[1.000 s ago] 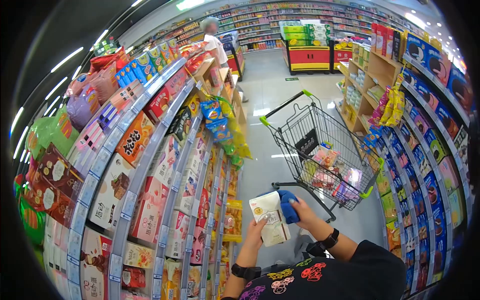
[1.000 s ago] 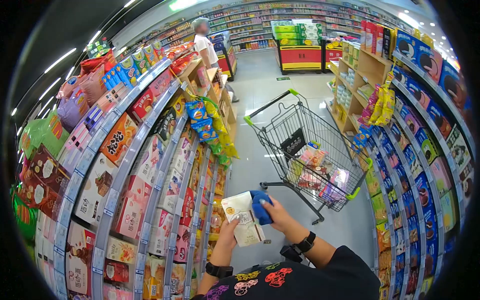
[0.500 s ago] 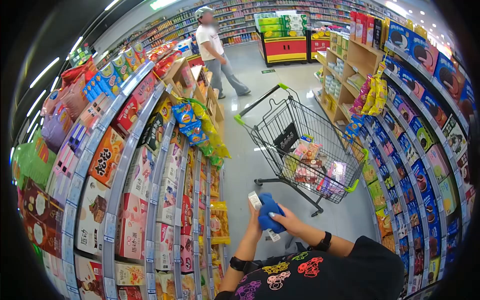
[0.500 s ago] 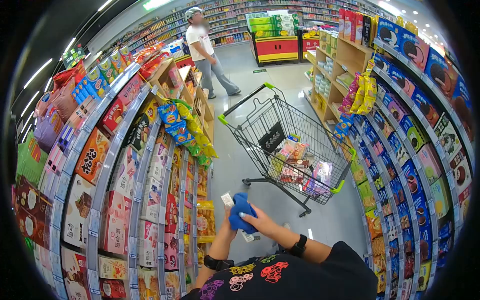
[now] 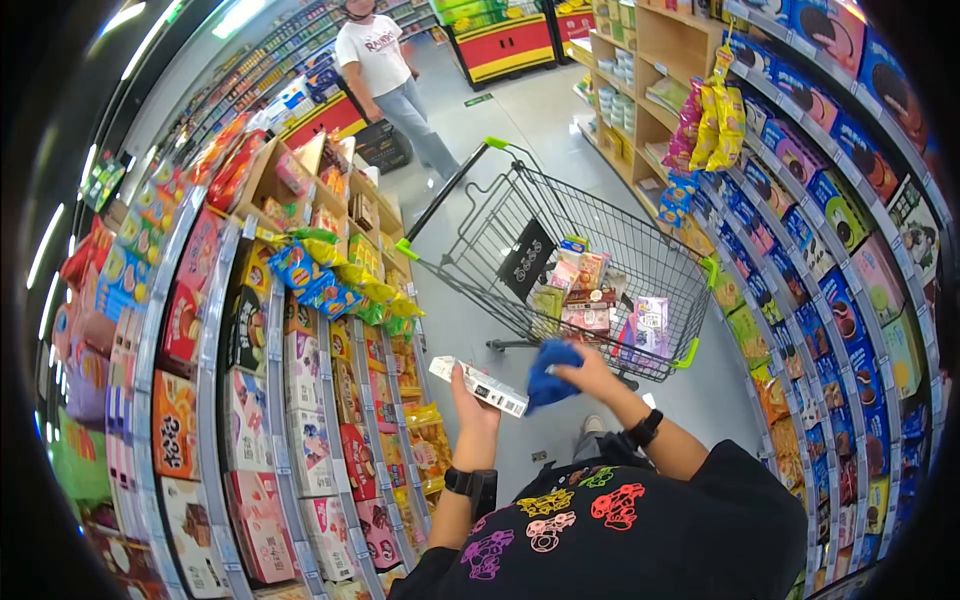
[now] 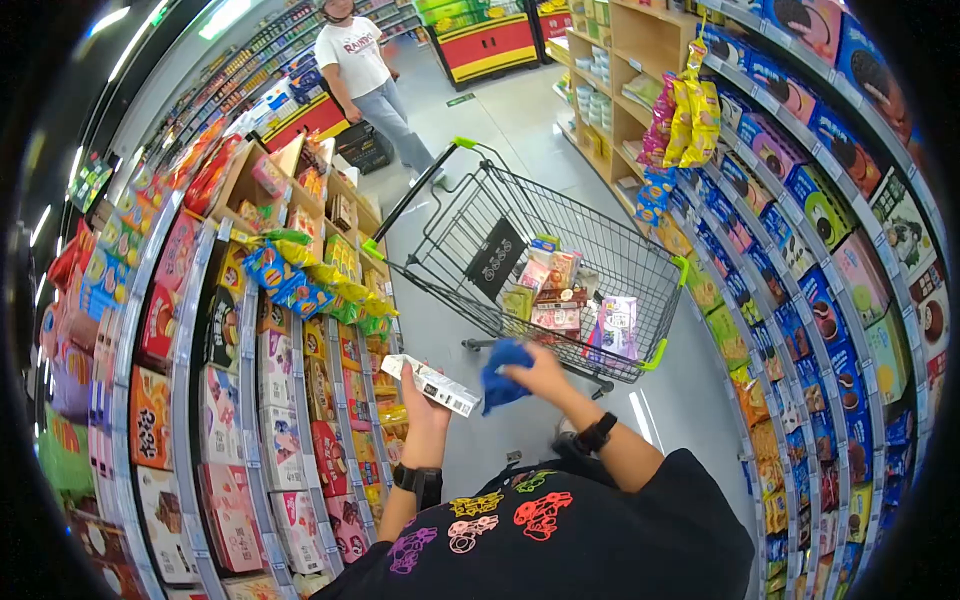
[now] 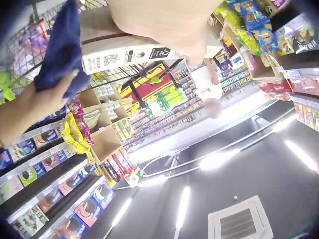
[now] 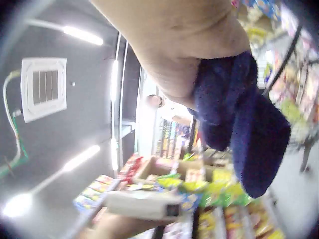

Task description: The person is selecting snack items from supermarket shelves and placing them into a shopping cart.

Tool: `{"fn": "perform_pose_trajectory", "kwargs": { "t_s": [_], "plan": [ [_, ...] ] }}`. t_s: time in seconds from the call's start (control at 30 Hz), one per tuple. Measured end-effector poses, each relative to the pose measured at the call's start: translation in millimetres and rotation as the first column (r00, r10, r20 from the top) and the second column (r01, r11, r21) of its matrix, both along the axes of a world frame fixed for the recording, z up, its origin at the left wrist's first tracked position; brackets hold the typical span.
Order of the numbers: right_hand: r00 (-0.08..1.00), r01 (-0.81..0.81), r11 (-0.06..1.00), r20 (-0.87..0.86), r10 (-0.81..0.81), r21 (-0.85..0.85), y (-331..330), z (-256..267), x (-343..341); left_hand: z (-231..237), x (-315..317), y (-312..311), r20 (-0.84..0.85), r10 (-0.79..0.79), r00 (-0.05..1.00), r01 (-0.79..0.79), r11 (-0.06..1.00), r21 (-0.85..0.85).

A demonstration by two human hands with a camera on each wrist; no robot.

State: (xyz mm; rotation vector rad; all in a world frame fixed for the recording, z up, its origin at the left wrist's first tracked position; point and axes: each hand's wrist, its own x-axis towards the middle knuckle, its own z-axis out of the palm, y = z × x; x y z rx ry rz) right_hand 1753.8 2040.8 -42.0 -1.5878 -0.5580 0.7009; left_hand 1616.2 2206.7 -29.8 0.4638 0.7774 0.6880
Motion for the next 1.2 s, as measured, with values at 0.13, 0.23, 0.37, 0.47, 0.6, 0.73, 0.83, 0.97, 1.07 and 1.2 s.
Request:
{"fn": "perform_pose_trajectory", "kwargs": {
  "t_s": [0.13, 0.23, 0.37, 0.47, 0.6, 0.73, 0.83, 0.97, 1.07, 1.2],
  "plan": [
    [0.702, 0.340, 0.868, 0.712, 0.020, -0.361, -21, -56, 77, -4, 40, -9, -0.103, -0.016, 0.995, 0.018, 1.000, 0.017],
    [0.636, 0.292, 0.811, 0.736, 0.232, -0.507, -15, -73, 94, -35, 48, -14, -0.112, -0.094, 0.989, 0.095, 0.996, -0.003],
    [0.629, 0.182, 0.755, 0.664, 0.403, -0.630, 11, -95, 109, -26, 52, -15, -0.093, -0.099, 0.991, 0.087, 0.988, -0.127],
    [0.597, 0.139, 0.790, 0.687, 0.414, -0.597, 29, -99, 108, -40, 48, -2, -0.144, -0.048, 0.988, 0.036, 0.996, -0.087],
    [0.546, 0.022, 0.829, 0.702, 0.458, -0.559, 57, -105, 97, -34, 41, 6, -0.204, -0.042, 0.978, 0.018, 0.993, -0.115],
    [0.569, -0.032, 0.839, 0.680, 0.462, -0.544, 93, -103, 70, -49, 21, 33, -0.143, -0.021, 0.989, 0.006, 0.994, -0.108],
    [0.586, -0.021, 0.827, 0.663, 0.466, -0.562, 118, -109, 42, -45, -4, 57, -0.116, -0.001, 0.993, -0.008, 0.997, -0.078],
    [0.581, 0.036, 0.810, 0.672, 0.459, -0.585, 149, -110, 15, -31, -37, 97, -0.102, -0.014, 0.995, 0.004, 0.995, -0.104],
    [0.534, 0.107, 0.841, 0.744, 0.402, -0.531, 171, -104, 2, -27, -60, 124, 0.055, -0.088, 0.995, 0.092, 0.993, -0.075],
    [0.527, 0.209, 0.730, 0.703, 0.477, -0.651, 198, -103, -20, -12, -90, 151, 0.247, -0.259, 0.934, 0.263, 0.965, 0.016]
  ]
}}
